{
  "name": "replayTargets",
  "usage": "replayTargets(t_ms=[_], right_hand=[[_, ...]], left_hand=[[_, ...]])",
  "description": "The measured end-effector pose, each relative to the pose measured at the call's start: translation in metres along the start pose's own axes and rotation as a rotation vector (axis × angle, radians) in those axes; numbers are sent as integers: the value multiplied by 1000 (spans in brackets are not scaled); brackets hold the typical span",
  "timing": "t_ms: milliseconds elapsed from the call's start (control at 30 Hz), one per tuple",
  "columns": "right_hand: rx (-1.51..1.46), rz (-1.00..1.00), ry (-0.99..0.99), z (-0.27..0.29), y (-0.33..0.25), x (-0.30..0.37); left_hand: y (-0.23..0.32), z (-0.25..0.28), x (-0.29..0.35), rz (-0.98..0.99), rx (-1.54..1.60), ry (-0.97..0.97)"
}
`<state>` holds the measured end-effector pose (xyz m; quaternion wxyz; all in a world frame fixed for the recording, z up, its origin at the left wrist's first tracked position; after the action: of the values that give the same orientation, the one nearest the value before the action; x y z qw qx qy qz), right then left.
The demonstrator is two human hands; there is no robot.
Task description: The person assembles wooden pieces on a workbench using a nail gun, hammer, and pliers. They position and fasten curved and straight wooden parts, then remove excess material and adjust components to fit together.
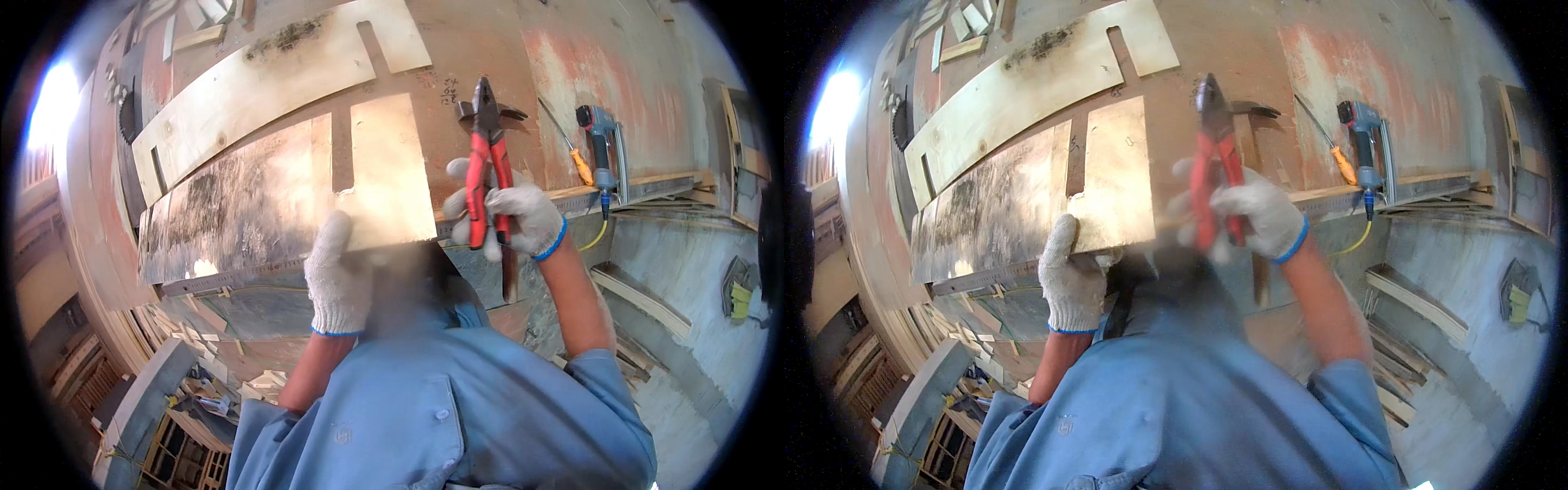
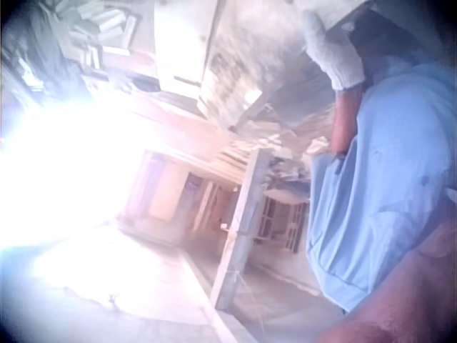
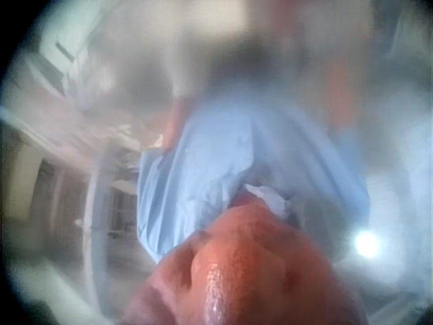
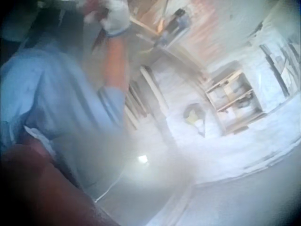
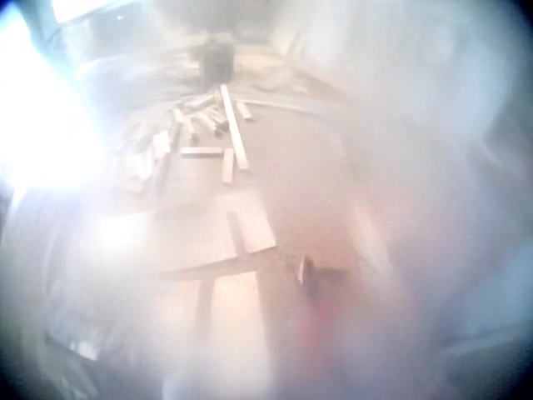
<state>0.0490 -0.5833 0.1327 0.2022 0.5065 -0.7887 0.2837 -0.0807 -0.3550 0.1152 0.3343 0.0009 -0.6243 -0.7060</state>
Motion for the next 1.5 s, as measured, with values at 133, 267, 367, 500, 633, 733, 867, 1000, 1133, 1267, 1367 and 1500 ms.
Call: replayTargets(t_ms=[133, 267, 367, 500, 633, 733, 867, 1000, 1133, 1267, 1367, 1500], right_hand=[[1194, 150, 174, -10, -43, -10], [2045, 769, 204, -23, -74, -16], [2171, 895, 131, -51, -76, -22], [2303, 924, 58, -82, -70, -31], [2471, 849, 51, -83, -70, -45], [2551, 613, 44, -71, -69, -50], [2064, 86, 65, -19, -67, -74], [526, -185, 314, 27, -40, -63], [559, -106, 257, 12, -66, -57], [557, -139, 249, 14, -63, -39], [569, -257, 247, 23, -52, -28], [1474, 29, 101, 19, -64, -36]], left_hand=[[0, -2, 3, 18, 61, -10], [-3, -1, 7, 90, 106, -38], [-13, -1, 8, 144, 210, -39], [-13, -3, 12, 195, 237, -79], [-18, 2, 14, 161, 199, -90], [-19, -4, 18, 329, 486, -77], [-26, -7, 15, 332, 441, -199], [-78, -39, 13, 127, 245, -298], [-92, -45, 10, 117, 26, -329], [-82, -50, 8, -160, -56, -390], [-75, -58, 4, 97, 87, -381], [-80, -54, 12, 495, 369, -378]])
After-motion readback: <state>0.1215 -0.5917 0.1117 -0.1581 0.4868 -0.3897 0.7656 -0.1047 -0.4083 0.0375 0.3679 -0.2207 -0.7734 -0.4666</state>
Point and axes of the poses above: each hand's wrist, its own x-axis away from the middle knuckle, its own z-axis out of the back of the hand, y = z × x, the point moved 8 cm from there along -x, towards the middle knuckle, and after that the axes turned 12 degrees about -x, right-handed, at the moved point
